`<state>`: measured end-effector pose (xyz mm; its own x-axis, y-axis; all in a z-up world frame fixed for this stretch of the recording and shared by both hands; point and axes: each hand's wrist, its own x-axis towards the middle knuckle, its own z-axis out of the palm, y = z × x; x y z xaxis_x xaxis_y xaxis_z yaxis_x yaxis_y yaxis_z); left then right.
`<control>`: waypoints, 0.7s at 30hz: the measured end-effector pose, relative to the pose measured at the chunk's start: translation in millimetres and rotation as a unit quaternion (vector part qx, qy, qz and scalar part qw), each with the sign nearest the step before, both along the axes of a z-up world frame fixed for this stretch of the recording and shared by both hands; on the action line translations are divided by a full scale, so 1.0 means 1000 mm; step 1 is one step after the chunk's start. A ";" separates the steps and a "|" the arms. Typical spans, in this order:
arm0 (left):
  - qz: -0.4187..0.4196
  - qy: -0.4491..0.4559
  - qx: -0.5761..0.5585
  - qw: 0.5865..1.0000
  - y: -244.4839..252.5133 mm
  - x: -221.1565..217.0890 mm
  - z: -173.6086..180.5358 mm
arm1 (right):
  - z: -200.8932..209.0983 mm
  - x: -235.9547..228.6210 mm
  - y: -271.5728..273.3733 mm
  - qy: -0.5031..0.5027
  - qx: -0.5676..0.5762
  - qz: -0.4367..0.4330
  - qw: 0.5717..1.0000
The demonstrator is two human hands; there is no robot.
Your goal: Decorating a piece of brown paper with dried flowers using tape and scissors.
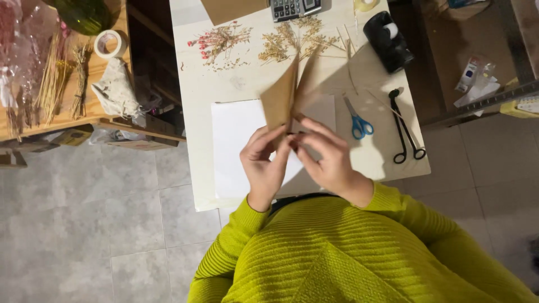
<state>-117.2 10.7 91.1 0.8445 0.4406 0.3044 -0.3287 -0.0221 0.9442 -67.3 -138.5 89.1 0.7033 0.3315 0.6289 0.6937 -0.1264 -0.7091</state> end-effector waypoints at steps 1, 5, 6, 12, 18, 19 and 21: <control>-0.017 -0.022 0.015 0.999 -0.002 0.000 0.009 | 0.008 -0.003 0.002 -0.025 -0.035 0.016 0.999; 0.026 -0.018 0.041 0.999 0.015 -0.004 -0.016 | 0.007 0.007 -0.007 -0.013 -0.062 0.021 0.998; 0.041 -0.017 0.107 0.993 0.022 -0.006 -0.014 | 0.012 0.013 -0.012 0.010 -0.029 0.006 1.000; 0.089 0.022 0.155 0.984 0.041 -0.008 0.005 | -0.078 0.049 -0.043 0.371 0.145 0.085 0.913; 0.189 0.014 0.306 0.933 0.059 0.001 0.027 | -0.121 0.069 -0.050 0.436 0.117 0.028 0.892; 0.189 0.052 0.276 0.941 0.068 0.001 0.020 | -0.125 0.078 -0.054 0.420 0.097 -0.029 0.902; 0.138 0.023 0.193 0.971 0.082 0.004 0.009 | -0.087 0.121 -0.058 0.369 0.123 -0.040 0.920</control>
<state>-112.7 93.1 100.1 0.7272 0.5126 0.4566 -0.2178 -0.4584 0.8616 53.2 -196.2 1.8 0.9849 0.1719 0.0201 0.0078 0.0722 -0.9974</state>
